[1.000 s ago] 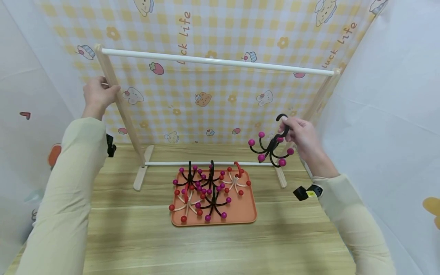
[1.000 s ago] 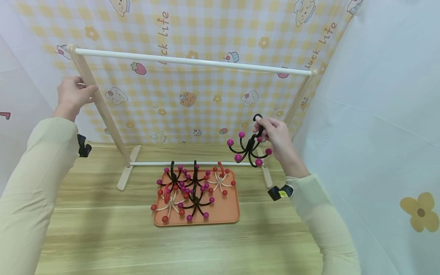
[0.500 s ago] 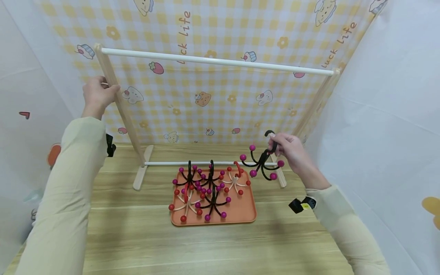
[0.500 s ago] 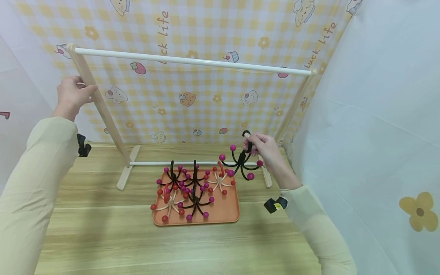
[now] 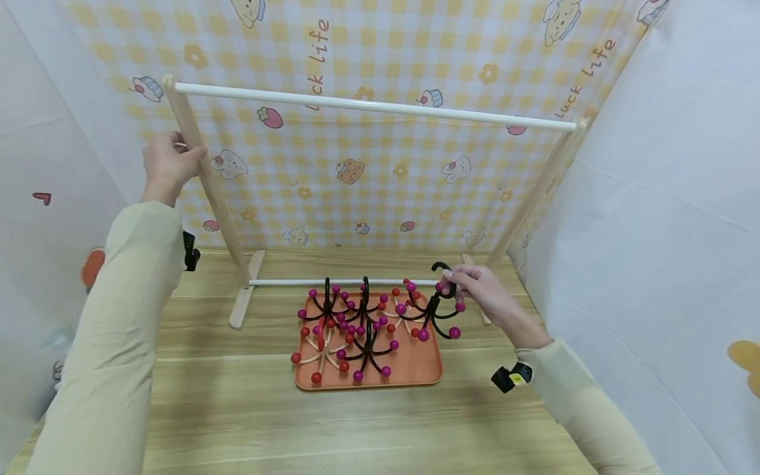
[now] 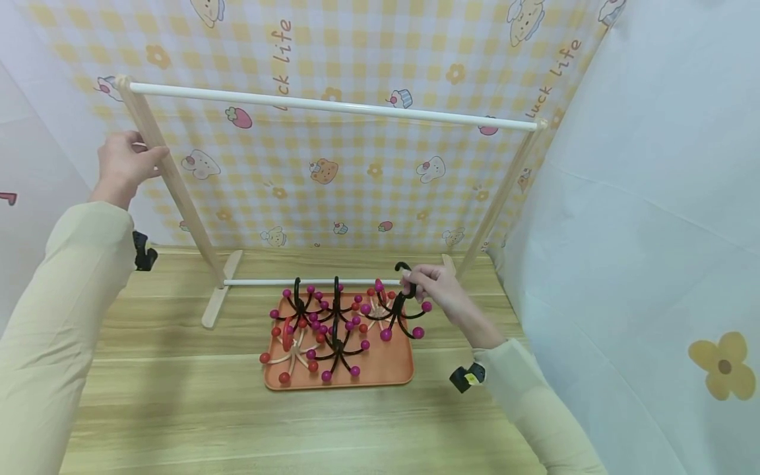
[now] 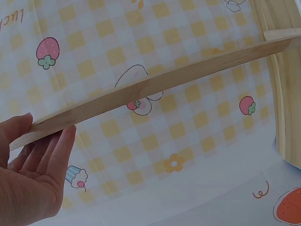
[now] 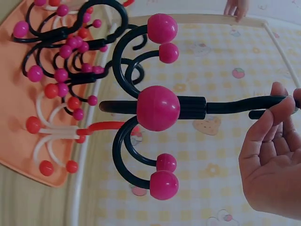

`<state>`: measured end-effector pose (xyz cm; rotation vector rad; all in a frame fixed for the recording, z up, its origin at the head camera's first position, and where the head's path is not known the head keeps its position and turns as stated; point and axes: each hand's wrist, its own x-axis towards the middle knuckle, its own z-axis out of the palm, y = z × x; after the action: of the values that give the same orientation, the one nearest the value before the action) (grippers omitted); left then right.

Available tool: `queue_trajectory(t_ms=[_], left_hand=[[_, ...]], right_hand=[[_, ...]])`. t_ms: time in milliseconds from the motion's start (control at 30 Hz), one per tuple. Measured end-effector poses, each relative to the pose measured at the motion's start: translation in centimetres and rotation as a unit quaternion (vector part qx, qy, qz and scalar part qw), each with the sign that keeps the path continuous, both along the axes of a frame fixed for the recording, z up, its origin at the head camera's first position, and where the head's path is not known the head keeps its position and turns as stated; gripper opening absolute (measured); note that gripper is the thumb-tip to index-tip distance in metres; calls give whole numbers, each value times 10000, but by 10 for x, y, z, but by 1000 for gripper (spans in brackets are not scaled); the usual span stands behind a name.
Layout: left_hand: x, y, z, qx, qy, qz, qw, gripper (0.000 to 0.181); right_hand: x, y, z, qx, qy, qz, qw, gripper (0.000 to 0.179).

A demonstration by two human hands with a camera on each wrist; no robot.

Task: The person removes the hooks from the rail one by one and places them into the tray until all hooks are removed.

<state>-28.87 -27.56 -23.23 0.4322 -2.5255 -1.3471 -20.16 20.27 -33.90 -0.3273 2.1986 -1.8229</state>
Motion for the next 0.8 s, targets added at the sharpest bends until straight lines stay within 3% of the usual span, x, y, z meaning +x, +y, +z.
queue_trajectory(t_ms=[533,800], left_hand=[[0,0,0,-39,3,-6,10000,54],[1,1,0,19,-26,-15,10000,54]], right_hand=[[10,-9,-53,376,-198,609,9972,30],[17,-16,-66,446,-469,719,9953,27]])
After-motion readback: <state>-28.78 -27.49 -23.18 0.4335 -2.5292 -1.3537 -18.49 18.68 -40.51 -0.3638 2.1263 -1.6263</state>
